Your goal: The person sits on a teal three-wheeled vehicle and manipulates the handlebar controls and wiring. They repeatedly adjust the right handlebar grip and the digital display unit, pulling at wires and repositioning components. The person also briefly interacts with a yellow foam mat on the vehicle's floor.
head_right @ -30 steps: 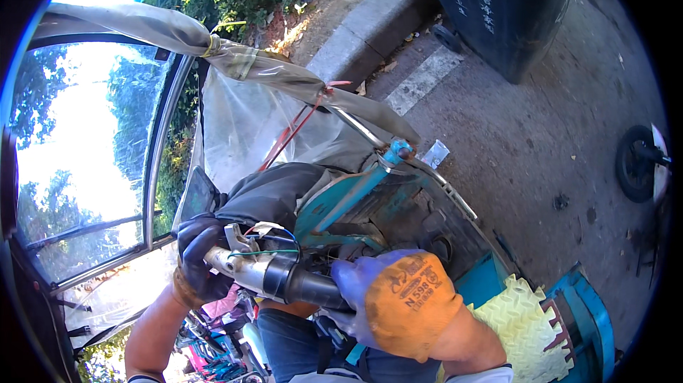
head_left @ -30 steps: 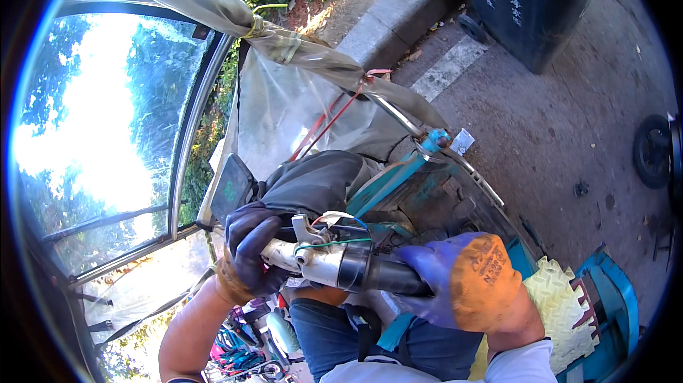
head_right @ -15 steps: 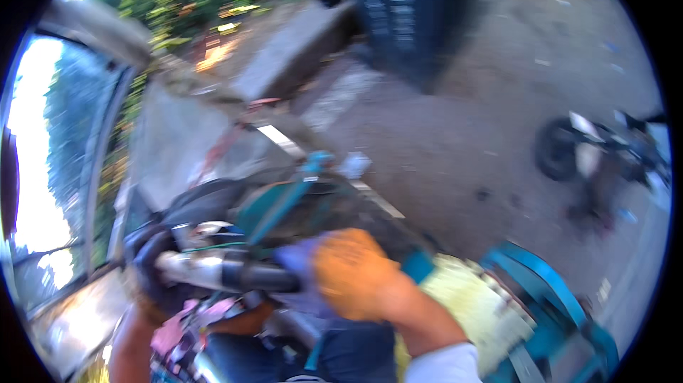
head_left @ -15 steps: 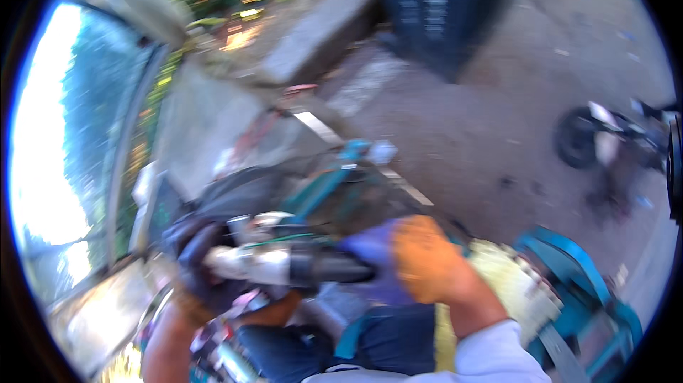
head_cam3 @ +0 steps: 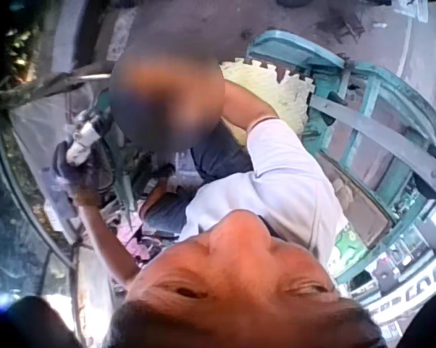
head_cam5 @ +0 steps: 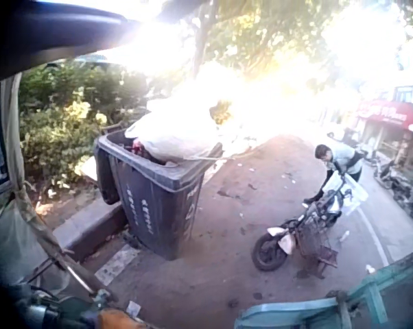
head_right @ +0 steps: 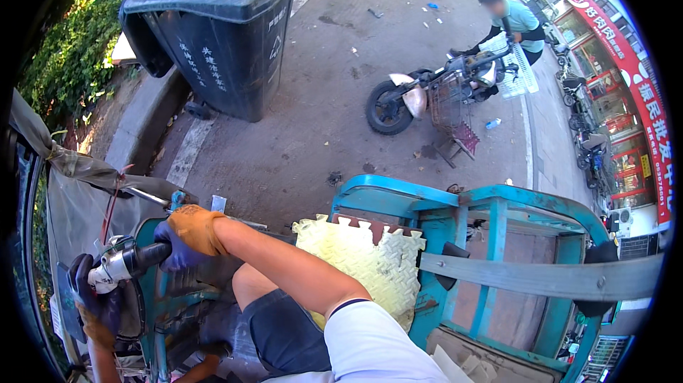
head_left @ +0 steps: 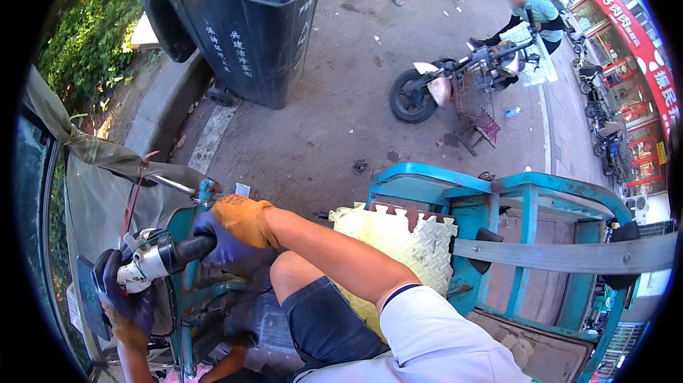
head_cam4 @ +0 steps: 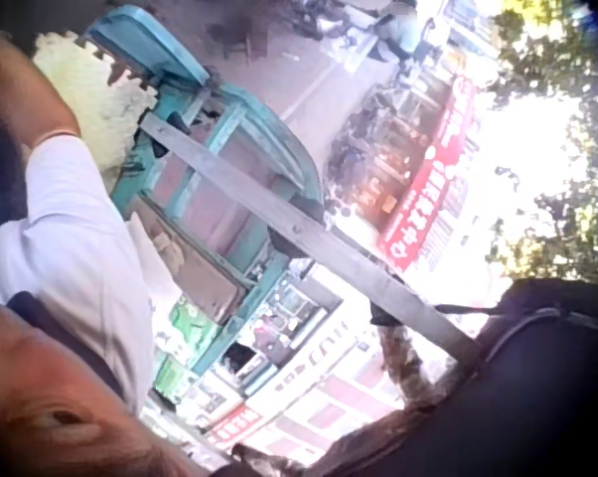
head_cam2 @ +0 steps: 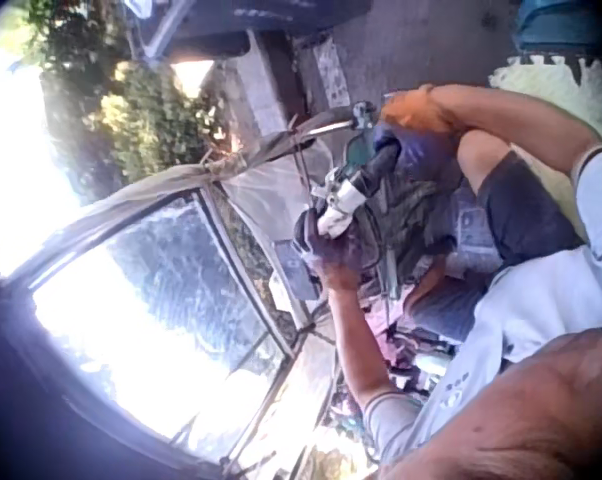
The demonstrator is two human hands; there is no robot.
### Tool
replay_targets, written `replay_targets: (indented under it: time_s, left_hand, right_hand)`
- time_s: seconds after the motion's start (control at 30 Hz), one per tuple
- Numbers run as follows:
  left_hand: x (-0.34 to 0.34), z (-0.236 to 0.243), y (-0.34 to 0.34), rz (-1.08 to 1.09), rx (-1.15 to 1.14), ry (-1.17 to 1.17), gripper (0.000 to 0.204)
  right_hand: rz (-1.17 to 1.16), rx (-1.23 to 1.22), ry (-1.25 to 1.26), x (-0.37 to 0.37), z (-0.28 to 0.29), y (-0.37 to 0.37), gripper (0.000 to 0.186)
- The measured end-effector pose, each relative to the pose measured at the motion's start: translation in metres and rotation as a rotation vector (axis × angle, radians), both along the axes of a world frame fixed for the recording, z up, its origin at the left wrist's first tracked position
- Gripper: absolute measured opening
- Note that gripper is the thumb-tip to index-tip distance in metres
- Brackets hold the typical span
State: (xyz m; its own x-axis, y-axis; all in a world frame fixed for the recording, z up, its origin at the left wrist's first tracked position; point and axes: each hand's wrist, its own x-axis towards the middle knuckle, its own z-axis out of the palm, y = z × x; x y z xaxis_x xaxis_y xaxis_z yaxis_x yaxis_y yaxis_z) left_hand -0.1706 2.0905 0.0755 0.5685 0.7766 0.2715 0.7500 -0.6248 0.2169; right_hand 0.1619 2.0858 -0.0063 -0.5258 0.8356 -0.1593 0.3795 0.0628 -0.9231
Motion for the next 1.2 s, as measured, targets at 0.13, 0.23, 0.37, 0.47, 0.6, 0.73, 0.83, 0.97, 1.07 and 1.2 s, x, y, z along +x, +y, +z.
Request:
replay_targets:
  time_s: [0.13, 0.23, 0.37, 0.47, 0.6, 0.73, 0.83, 0.97, 1.07, 1.2]
  left_hand:
    - [-0.012, 0.002, 0.006, -0.052, 0.018, 0.052, 0.068]
    - [-0.018, 0.0, 0.009, -0.085, 0.02, 0.031, 0.067]
    - [-0.019, -0.002, 0.011, -0.138, 0.04, 0.001, 0.071]
    - [-0.026, -0.007, 0.018, -0.156, 0.034, 0.008, 0.066]
    - [-0.037, -0.015, 0.024, -0.162, 0.035, 0.018, 0.064]
    - [-0.035, -0.016, 0.024, -0.171, 0.058, 0.006, 0.065]
    - [-0.03, -0.016, 0.024, -0.172, 0.053, 0.006, 0.065]
    - [-0.037, -0.018, 0.027, -0.16, 0.055, 0.011, 0.064]
    - [-0.037, -0.019, 0.028, -0.159, 0.05, 0.005, 0.064]
    - [-0.032, -0.017, 0.024, -0.125, 0.029, -0.003, 0.062]
  right_hand:
    - [-0.026, 0.028, -0.044, -0.002, 0.004, -0.003, 0.038]
    - [-0.028, 0.045, -0.077, -0.002, 0.014, -0.005, 0.037]
    - [0.002, 0.16, -0.431, -0.012, 0.031, -0.007, 0.032]
    - [-0.063, 0.225, -0.582, -0.032, 0.013, -0.002, 0.025]
    - [-0.208, 0.266, -0.433, -0.033, 0.009, -0.013, 0.021]
    - [-0.194, 0.281, -0.391, -0.03, 0.005, -0.012, 0.02]
    - [-0.197, 0.311, -0.372, -0.029, -0.002, -0.01, 0.02]
    - [-0.208, 0.326, -0.356, -0.031, 0.003, -0.013, 0.02]
    - [-0.223, 0.336, -0.352, -0.032, -0.001, -0.011, 0.02]
    - [-0.244, 0.311, -0.338, -0.033, -0.007, -0.009, 0.025]
